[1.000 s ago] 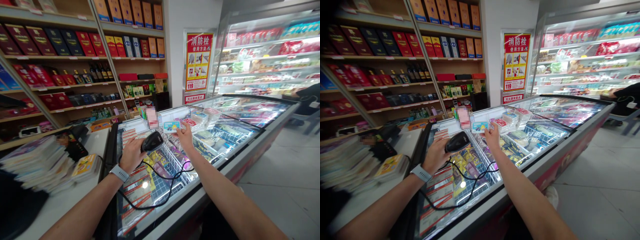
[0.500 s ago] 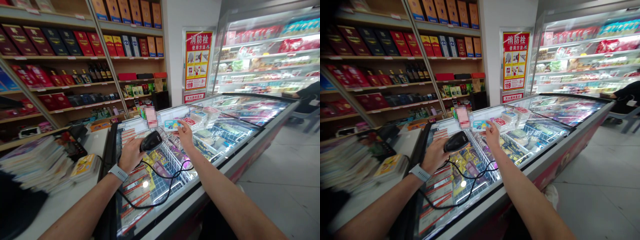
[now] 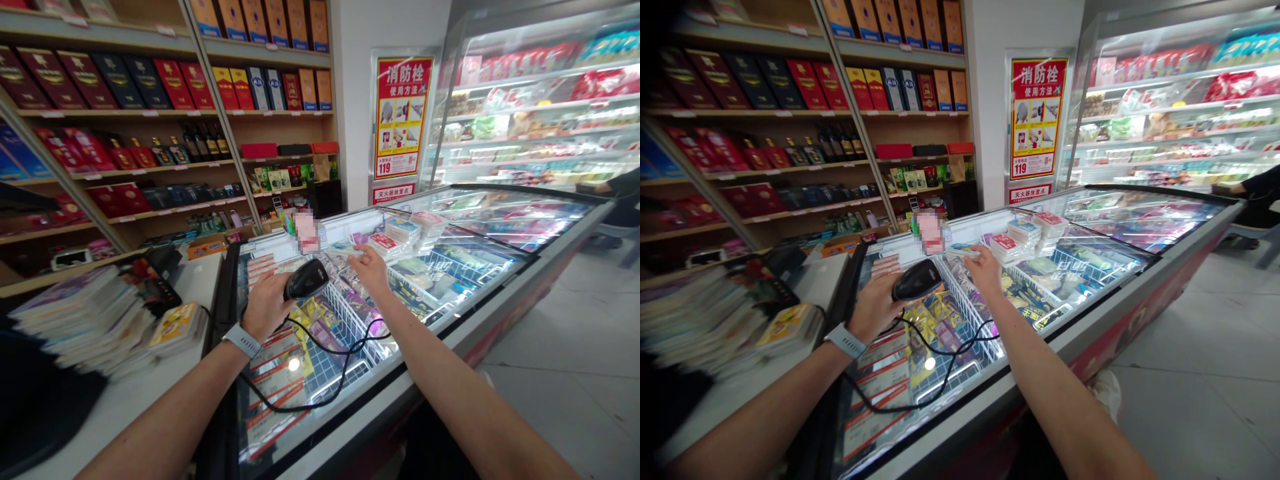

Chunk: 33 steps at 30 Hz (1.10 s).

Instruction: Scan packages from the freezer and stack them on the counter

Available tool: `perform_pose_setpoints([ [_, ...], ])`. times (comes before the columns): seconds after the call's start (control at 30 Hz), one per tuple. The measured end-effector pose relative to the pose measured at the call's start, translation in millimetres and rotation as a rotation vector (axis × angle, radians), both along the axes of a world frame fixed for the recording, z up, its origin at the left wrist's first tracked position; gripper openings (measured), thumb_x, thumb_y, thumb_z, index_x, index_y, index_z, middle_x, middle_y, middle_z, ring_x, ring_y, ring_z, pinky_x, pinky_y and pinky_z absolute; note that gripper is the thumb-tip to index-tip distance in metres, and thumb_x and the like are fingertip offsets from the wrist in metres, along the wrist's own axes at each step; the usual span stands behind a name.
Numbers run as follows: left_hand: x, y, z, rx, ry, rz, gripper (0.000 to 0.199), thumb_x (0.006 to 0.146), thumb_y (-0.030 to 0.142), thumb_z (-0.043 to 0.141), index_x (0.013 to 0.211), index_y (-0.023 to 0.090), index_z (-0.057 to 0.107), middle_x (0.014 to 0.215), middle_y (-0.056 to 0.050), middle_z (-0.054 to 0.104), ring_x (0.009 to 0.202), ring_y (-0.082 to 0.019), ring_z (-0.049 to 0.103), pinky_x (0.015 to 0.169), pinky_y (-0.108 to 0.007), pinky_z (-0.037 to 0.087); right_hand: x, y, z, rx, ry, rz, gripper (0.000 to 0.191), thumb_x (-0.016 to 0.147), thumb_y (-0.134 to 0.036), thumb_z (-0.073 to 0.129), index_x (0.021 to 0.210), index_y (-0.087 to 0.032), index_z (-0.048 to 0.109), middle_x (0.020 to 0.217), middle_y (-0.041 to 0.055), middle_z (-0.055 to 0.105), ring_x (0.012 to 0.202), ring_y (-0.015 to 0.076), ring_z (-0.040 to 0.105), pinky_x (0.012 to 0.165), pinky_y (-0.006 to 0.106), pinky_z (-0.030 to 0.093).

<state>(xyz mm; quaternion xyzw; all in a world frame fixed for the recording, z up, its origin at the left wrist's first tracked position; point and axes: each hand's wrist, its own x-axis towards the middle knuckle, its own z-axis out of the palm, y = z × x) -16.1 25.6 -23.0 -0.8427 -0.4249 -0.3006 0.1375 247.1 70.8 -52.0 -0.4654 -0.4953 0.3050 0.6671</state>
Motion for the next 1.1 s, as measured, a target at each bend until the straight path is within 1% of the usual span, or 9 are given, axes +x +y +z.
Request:
perform_pose_setpoints([
  [0.23, 3.7, -6.9, 6.1, -0.047, -0.031, -0.003, 0.027, 0.082, 0.021, 0.06, 0.109, 0.019, 0.064, 0.109, -0.009, 0.074, 0.104, -0.027, 0.067, 0.099, -0.043, 0.046, -1.3, 4.3, -4.2, 0.007, 0.107, 0.036, 0.047, 0.07, -0.039, 0.064, 0.113, -0.019, 0.06, 0.081, 0.0032, 0.075, 0.079, 0.0219, 0.072, 0.066, 0.033, 0.057],
  [0.33, 4.1, -8.1, 7.2, -0.056, -0.037, 0.01, 0.029, 0.082, 0.02, 0.06, 0.111, 0.019, 0.064, 0.108, -0.009, 0.074, 0.103, -0.027, 0.068, 0.1, -0.044, 0.046, -0.3, 3.6, -3.6, -0.013, 0.07, 0.006, 0.05, 0.072, -0.045, 0.065, 0.114, -0.017, 0.063, 0.075, 0.0035, 0.073, 0.07, 0.0218, 0.07, 0.062, 0.033, 0.055],
  [0.5, 4.4, -7.7, 6.9, -0.07, -0.039, 0.018, 0.031, 0.081, 0.02, 0.061, 0.112, 0.019, 0.063, 0.109, -0.009, 0.074, 0.104, -0.026, 0.068, 0.102, -0.044, 0.045, 11.3, 4.8, -3.5, -0.04, -0.182, -0.252, 0.054, 0.073, -0.057, 0.067, 0.105, -0.015, 0.074, 0.052, -0.0036, 0.056, 0.052, 0.0171, 0.054, 0.062, 0.034, 0.048],
  [0.63, 4.9, -6.6, 6.4, -0.074, -0.046, 0.012, 0.032, 0.081, 0.021, 0.063, 0.112, 0.019, 0.063, 0.111, -0.009, 0.074, 0.105, -0.026, 0.067, 0.104, -0.045, 0.044, 19.9, 9.5, -5.1, 0.027, -0.272, -0.405, 0.05, 0.073, -0.06, 0.066, 0.096, -0.016, 0.075, 0.078, 0.0044, 0.066, 0.069, 0.0195, 0.059, 0.074, 0.037, 0.05],
  [0.73, 4.4, -5.7, 5.2, -0.074, -0.048, 0.005, 0.032, 0.081, 0.021, 0.063, 0.113, 0.02, 0.063, 0.111, -0.009, 0.074, 0.105, -0.025, 0.068, 0.105, -0.045, 0.043, 18.5, 7.8, -5.2, 0.073, -0.266, -0.304, 0.048, 0.079, -0.06, 0.059, 0.1, -0.018, 0.071, 0.091, 0.0057, 0.067, 0.072, 0.0194, 0.059, 0.071, 0.035, 0.052],
  [0.87, 3.1, -4.7, 3.2, -0.058, -0.048, -0.003, 0.033, 0.082, 0.023, 0.064, 0.115, 0.021, 0.063, 0.111, -0.008, 0.074, 0.105, -0.025, 0.067, 0.106, -0.045, 0.042, 12.0, -2.2, -2.0, 0.05, -0.331, -0.239, 0.047, 0.089, -0.058, 0.048, 0.112, -0.02, 0.063, 0.082, 0.0026, 0.064, 0.063, 0.0188, 0.058, 0.063, 0.034, 0.052],
  [0.93, 2.8, -4.4, 2.6, -0.064, -0.044, -0.007, 0.034, 0.081, 0.023, 0.065, 0.115, 0.021, 0.063, 0.11, -0.007, 0.074, 0.104, -0.025, 0.067, 0.106, -0.045, 0.041, 10.8, -5.8, 0.1, 0.079, -0.417, -0.282, 0.045, 0.092, -0.054, 0.044, 0.115, -0.019, 0.061, 0.087, 0.0056, 0.066, 0.07, 0.0216, 0.062, 0.072, 0.037, 0.053],
  [1.0, 2.9, -4.4, 2.3, -0.076, -0.037, -0.003, 0.034, 0.081, 0.023, 0.066, 0.115, 0.021, 0.063, 0.11, -0.007, 0.074, 0.104, -0.025, 0.067, 0.106, -0.046, 0.041, 11.4, -6.8, 1.8, 0.147, -0.523, -0.32, 0.04, 0.093, -0.044, 0.043, 0.118, -0.018, 0.059, 0.104, 0.0111, 0.067, 0.089, 0.0262, 0.065, 0.086, 0.041, 0.051],
  [1.1, 3.5, -5.0, 2.4, -0.084, -0.035, 0.013, 0.035, 0.081, 0.023, 0.066, 0.116, 0.021, 0.063, 0.112, -0.008, 0.074, 0.106, -0.026, 0.067, 0.107, -0.047, 0.041, 14.0, -5.4, 3.6, 0.22, -0.644, -0.368, 0.042, 0.087, -0.028, 0.045, 0.127, -0.017, 0.053, 0.126, 0.0158, 0.062, 0.113, 0.0295, 0.06, 0.1, 0.045, 0.045],
])
